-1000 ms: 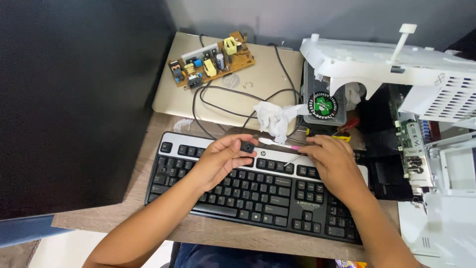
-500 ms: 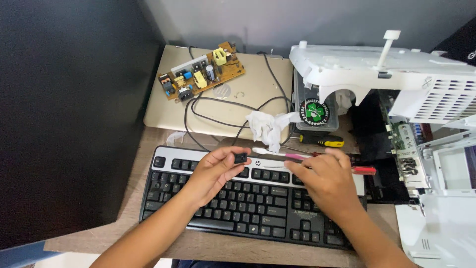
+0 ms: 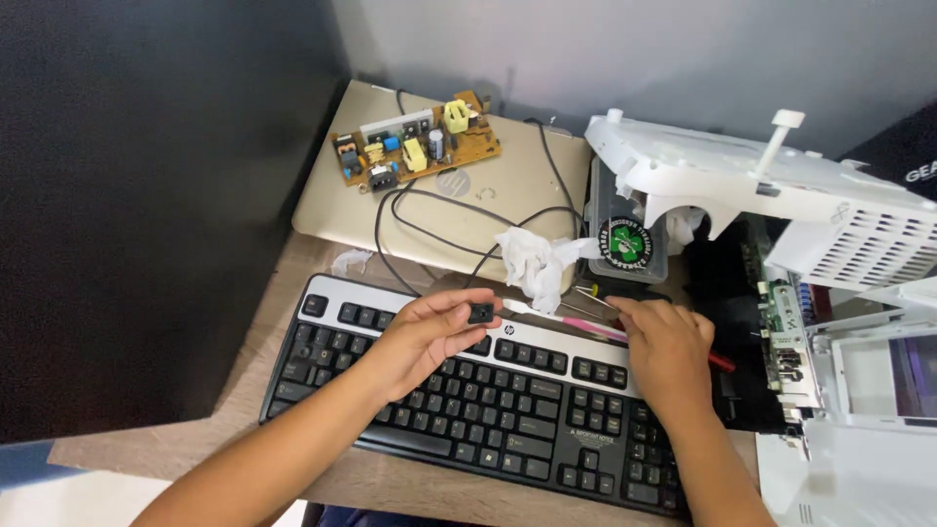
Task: Cleaning a computer keyboard and small electronic components using a toothbrush and a cloth
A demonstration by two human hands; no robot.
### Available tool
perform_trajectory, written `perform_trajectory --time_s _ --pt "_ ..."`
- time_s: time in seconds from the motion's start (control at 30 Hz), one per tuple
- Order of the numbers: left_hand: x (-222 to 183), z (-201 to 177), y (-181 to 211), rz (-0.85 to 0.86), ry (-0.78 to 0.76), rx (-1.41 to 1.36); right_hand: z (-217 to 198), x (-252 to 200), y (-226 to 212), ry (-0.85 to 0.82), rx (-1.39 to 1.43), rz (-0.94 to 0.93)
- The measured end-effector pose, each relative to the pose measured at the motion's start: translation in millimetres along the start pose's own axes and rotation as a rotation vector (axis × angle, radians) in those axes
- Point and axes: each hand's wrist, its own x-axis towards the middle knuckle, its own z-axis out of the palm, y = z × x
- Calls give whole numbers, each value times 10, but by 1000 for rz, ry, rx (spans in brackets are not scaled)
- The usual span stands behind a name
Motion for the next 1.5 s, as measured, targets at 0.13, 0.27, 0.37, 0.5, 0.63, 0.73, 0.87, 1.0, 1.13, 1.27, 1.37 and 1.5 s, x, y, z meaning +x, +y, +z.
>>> perform_trajectory --time_s 0.13,0.27,0.37,0.5,0.63,0.73,0.87,1.0,1.13,1.27,1.37,1.5 --pt "3 -31 -18 -5 -32 0 -96 10 -87 -64 41 50" --pt "20 -41 -14 -14 -26 3 -108 39 -104 -105 46 61" --pt "13 -69 -37 -13 -51 11 -169 24 -163 -116 57 25" --pt "-5 -65 -52 -6 -79 17 -56 -31 -109 -78 84 -53" --pt "7 -83 -70 26 -97 28 -75 21 -173 -97 157 -97" --pt "20 -109 -112 34 -109 25 -130 33 -260 -118 179 -101" --pt "21 -115 -137 38 -120 46 -207 65 -359 -225 115 -118" --pt "3 -99 -139 55 -133 181 -145 187 -340 -321 -53 -216" --pt "-70 -37 -139 133 -175 539 -34 363 -358 -504 -137 -170" --pt "-236 72 -146 479 -224 870 -72 493 -394 -616 -104 -196" --pt "-268 117 -334 704 -391 1132 -13 506 -264 -580 -29 -249" --pt "-394 157 -936 951 -923 1215 -161 406 -302 -548 188 -168"
